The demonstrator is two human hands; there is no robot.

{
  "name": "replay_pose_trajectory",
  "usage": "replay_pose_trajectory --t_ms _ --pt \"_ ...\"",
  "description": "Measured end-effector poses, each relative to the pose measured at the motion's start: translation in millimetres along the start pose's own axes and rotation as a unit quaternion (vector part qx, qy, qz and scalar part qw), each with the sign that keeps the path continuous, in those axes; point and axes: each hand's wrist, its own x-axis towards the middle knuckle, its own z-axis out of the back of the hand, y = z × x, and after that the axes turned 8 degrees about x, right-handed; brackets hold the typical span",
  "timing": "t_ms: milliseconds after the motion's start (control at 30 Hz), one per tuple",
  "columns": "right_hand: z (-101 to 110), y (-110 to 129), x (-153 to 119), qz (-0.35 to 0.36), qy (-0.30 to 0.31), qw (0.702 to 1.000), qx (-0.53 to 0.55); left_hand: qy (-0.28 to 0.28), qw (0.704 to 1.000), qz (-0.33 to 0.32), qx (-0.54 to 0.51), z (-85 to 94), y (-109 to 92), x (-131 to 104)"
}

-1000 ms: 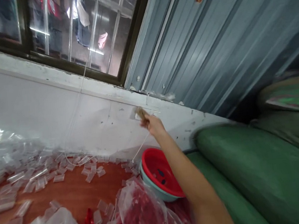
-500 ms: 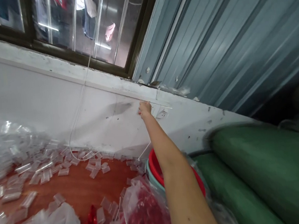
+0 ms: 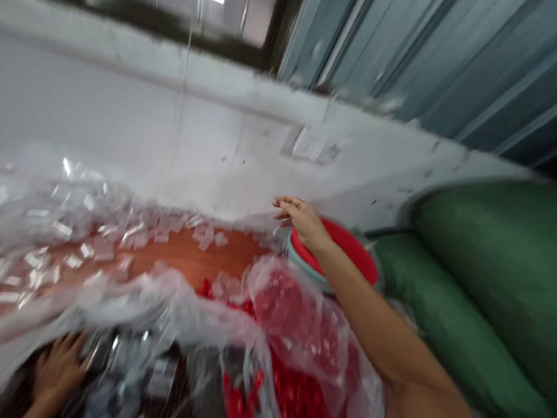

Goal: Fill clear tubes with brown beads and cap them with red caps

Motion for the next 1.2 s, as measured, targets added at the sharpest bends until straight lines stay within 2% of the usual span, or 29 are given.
replay_pose_trajectory --t_ms 67,100,133,267,333,400,500,567,667,767,833,900,967,1033,1133,1200 --pt "-3 -43 -75 -0.015 0.096 0.994 -0.055 0.03 0.999 -0.03 -0.001 16.7 -4 -8" --pt "-6 -64 -114 -0.025 0.133 0.987 -0.089 0.039 0.998 -0.055 -0.019 21.4 -6 -8" --pt "-8 -85 -153 -0.04 0.165 0.978 -0.12 0.044 0.997 -0.051 -0.031 22.7 -7 -5" --pt "-26 -156 -296 -0.076 0.284 0.934 -0.204 0.066 0.997 0.007 -0.05 5.7 -3 2" --pt "-38 -182 -347 -0.082 0.315 0.92 -0.219 0.085 0.995 0.003 -0.06 -5.7 3 2" --pt "-49 -200 -377 -0.086 0.315 0.918 -0.225 0.098 0.993 -0.012 -0.058 -14.2 9 2" --pt "-66 -212 -385 -0.081 0.291 0.924 -0.235 0.111 0.993 -0.03 -0.039 -15.6 15 -3" --pt "-78 -212 -375 -0.068 0.281 0.918 -0.27 0.082 0.995 -0.042 -0.026 -8.0 17 -15" --pt "-101 -208 -356 -0.055 0.278 0.877 -0.388 0.021 0.991 -0.127 -0.027 9.0 16 -48" --pt "-131 -205 -347 -0.067 0.297 0.823 -0.479 0.039 0.966 -0.252 -0.039 17.6 7 -88" --pt "-154 -204 -346 -0.069 0.309 0.804 -0.503 0.054 0.953 -0.298 -0.028 15.1 0 -108" --pt "-177 -205 -348 -0.06 0.313 0.795 -0.516 0.06 0.946 -0.317 -0.01 8.9 -4 -116" --pt "-196 -206 -348 -0.049 0.317 0.793 -0.518 0.056 0.95 -0.306 0.01 3.4 -2 -112" --pt "-209 -207 -349 -0.047 0.32 0.798 -0.508 0.044 0.965 -0.257 0.035 2.0 5 -101" --pt "-216 -212 -357 -0.051 0.33 0.808 -0.486 0.007 0.986 -0.15 0.073 9.8 16 -86" --pt "-215 -216 -367 -0.048 0.331 0.814 -0.474 -0.011 0.987 -0.14 0.073 18.3 16 -84"
